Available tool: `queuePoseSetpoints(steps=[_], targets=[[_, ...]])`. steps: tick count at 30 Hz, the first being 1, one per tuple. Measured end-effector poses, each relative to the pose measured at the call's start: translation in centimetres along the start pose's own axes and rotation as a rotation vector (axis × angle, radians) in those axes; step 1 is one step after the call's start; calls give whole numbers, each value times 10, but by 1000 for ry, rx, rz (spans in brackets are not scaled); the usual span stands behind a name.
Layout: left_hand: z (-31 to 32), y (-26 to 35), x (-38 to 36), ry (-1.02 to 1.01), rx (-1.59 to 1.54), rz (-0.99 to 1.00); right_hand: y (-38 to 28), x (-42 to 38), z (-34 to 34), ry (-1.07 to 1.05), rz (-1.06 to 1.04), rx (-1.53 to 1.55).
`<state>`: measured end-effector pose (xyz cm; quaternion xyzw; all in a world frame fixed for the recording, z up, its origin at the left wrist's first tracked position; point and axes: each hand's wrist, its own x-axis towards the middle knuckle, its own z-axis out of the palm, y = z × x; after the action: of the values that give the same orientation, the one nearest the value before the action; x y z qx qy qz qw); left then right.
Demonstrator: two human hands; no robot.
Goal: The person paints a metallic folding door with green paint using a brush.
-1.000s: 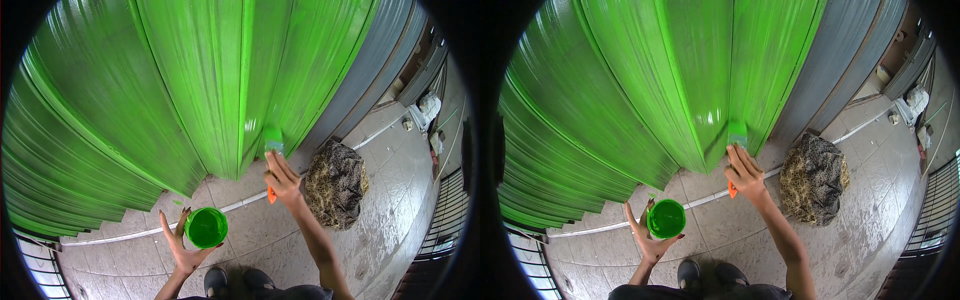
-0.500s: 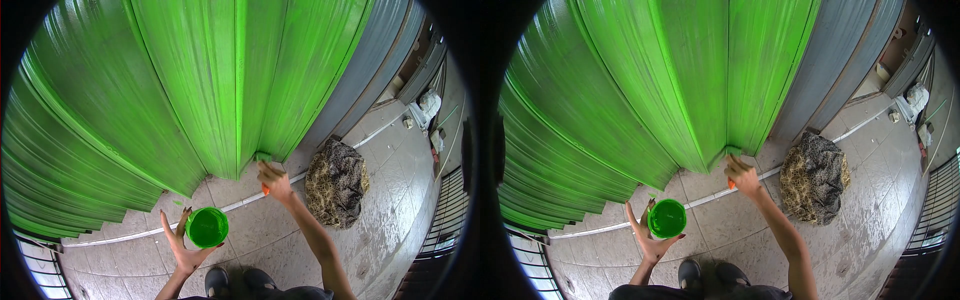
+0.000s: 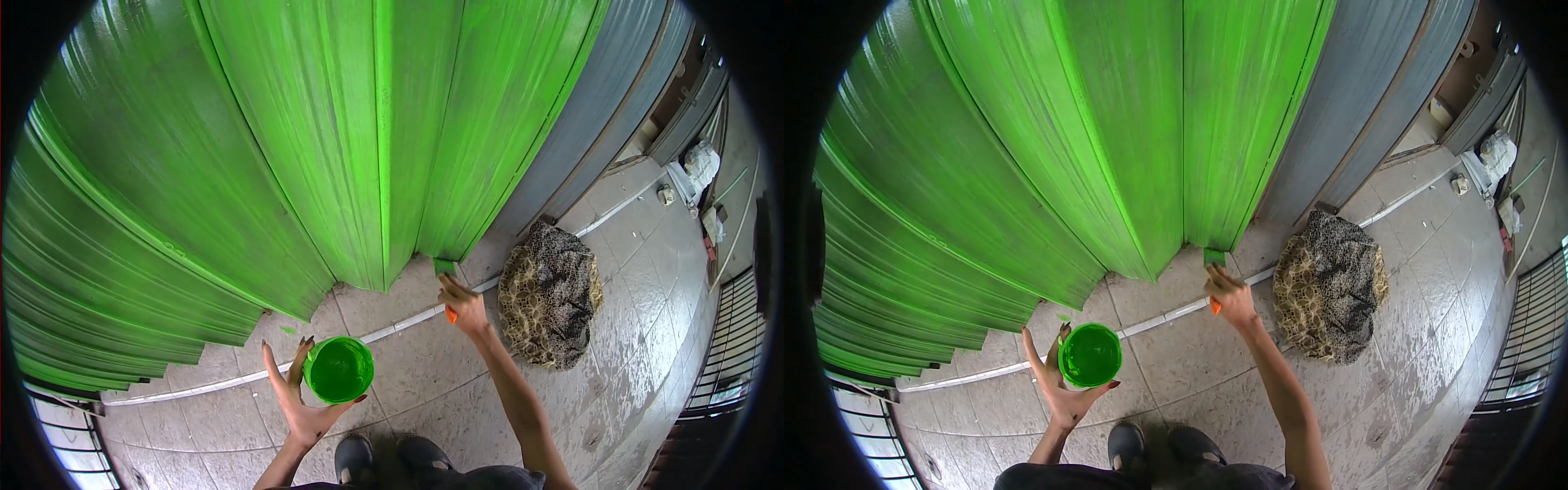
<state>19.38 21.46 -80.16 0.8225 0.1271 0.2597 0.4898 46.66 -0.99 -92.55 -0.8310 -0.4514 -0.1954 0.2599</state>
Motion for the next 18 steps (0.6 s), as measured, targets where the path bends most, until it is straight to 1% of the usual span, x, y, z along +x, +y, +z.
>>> queuePoseSetpoints(steps=[1, 4, 5, 8, 11, 14, 17, 18], targets=[[0, 0, 0, -2, -6, -10, 2, 6, -3, -35, 43, 9], [-2, 0, 1, -3, 18, 33, -14, 14, -17, 170, -103, -83], [-3, -1, 1, 2, 30, 30, -24, 15, -25, 244, -97, -81], [-2, -2, -3, 0, 29, 8, -26, 15, -35, 168, -50, 17], [1, -3, 0, 2, -16, 6, -13, 10, -23, 61, -50, -2], [0, 3, -1, -2, 2, 2, -3, 4, -30, 58, 9, -57], [-4, 6, -2, 1, 33, 26, -18, 2, -34, 52, 35, -81], [-3, 5, -3, 1, 16, 29, -20, 7, -32, 23, -19, -48]])
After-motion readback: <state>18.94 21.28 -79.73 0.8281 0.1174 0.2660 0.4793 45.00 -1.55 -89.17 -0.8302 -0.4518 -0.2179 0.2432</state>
